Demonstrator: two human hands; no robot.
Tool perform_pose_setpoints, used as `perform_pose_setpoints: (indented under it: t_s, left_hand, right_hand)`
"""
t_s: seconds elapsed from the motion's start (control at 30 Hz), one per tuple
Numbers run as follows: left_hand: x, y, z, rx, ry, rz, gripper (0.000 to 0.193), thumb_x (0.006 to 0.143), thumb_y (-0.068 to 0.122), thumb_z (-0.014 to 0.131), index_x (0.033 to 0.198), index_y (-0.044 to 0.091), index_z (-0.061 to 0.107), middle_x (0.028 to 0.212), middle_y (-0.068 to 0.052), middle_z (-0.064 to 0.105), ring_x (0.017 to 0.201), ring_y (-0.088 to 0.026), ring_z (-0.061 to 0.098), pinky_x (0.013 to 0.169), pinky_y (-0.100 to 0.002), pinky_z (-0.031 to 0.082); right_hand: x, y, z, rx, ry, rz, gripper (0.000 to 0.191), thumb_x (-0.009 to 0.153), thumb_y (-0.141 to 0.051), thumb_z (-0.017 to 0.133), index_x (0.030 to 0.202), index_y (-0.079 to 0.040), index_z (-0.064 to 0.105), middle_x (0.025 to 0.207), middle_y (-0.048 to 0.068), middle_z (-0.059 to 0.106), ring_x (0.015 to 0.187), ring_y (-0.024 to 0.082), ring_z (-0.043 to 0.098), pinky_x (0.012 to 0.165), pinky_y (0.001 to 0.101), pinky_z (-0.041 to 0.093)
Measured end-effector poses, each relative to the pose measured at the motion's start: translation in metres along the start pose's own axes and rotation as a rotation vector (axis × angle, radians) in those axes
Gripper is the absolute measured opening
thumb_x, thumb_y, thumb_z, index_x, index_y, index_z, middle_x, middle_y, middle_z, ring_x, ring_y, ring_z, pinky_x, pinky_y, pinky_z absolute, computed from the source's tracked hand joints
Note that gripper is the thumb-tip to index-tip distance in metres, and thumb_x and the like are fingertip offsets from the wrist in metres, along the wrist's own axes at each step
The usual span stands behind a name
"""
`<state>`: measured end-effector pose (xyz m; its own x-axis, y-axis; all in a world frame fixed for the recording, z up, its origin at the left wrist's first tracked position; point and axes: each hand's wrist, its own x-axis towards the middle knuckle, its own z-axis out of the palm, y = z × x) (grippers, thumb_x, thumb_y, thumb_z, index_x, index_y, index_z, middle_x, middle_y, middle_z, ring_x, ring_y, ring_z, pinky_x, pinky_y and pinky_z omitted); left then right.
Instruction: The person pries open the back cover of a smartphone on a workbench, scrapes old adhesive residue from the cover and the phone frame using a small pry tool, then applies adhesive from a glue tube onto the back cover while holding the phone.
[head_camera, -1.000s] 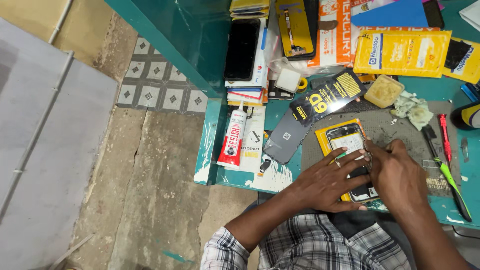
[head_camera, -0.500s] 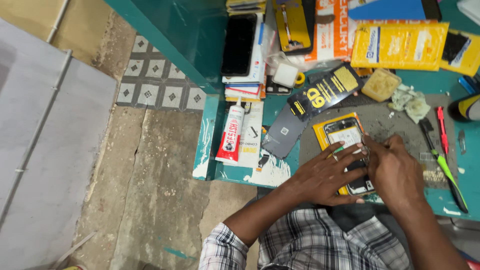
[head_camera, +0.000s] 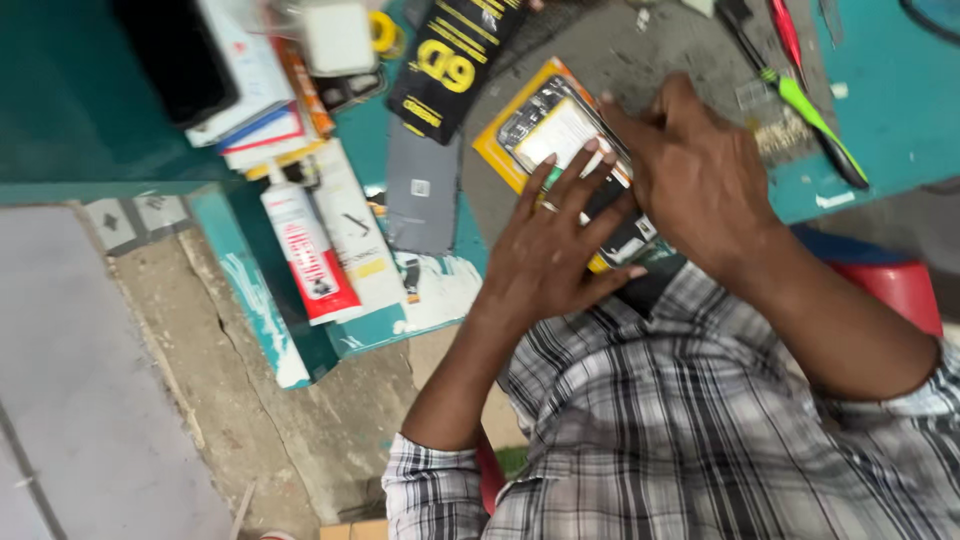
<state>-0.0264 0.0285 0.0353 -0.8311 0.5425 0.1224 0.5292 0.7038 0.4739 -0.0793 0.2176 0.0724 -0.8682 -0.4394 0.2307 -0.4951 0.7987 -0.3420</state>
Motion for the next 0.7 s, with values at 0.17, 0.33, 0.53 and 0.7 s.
perform_pose_setpoints:
  t_s: [0.17,0.33,0.53,0.7]
  left_hand:
    - [0.0,0.001,-0.002,-0.003,-0.004,0.004,0.067,0.098,0.066,0.058,0.147,0.02,0.06,0.161,-0.014,0.042,0.157,-0.03,0.029,0.132,-0.056,0.021]
    - [-0.001,-0.001,0.001,-0.011,0.031,0.006,0.066,0.101,0.066,0.057,0.145,0.018,0.063,0.163,-0.013,0.041,0.158,-0.028,0.03,0.134,-0.055,0.021]
    - [-0.002,-0.001,0.001,-0.023,0.005,-0.01,0.063,0.101,0.066,0.056,0.139,0.016,0.066,0.163,-0.012,0.042,0.158,-0.027,0.03,0.134,-0.053,0.02]
    - [-0.002,-0.003,0.001,-0.033,0.005,-0.008,0.067,0.102,0.067,0.052,0.142,0.015,0.066,0.163,-0.013,0.043,0.159,-0.027,0.028,0.134,-0.051,0.018]
  right_hand:
    - [-0.003,-0.002,-0.01,0.071,0.013,0.008,0.037,0.094,0.001,0.072,0.131,-0.006,0.074,0.096,0.013,0.057,0.073,0.028,0.066,0.06,0.0398,0.054]
    - [-0.007,-0.003,-0.011,0.094,-0.077,0.025,0.042,0.097,-0.001,0.071,0.138,-0.009,0.074,0.102,0.011,0.057,0.078,0.026,0.066,0.064,0.0393,0.053]
    - [0.002,-0.007,-0.008,0.03,-0.107,0.003,0.041,0.092,-0.002,0.071,0.133,-0.005,0.074,0.099,0.013,0.055,0.074,0.026,0.064,0.059,0.0397,0.052]
    - [0.014,-0.015,-0.008,0.018,-0.074,-0.012,0.035,0.092,-0.003,0.072,0.127,-0.002,0.074,0.094,0.014,0.055,0.071,0.025,0.064,0.055,0.0393,0.052]
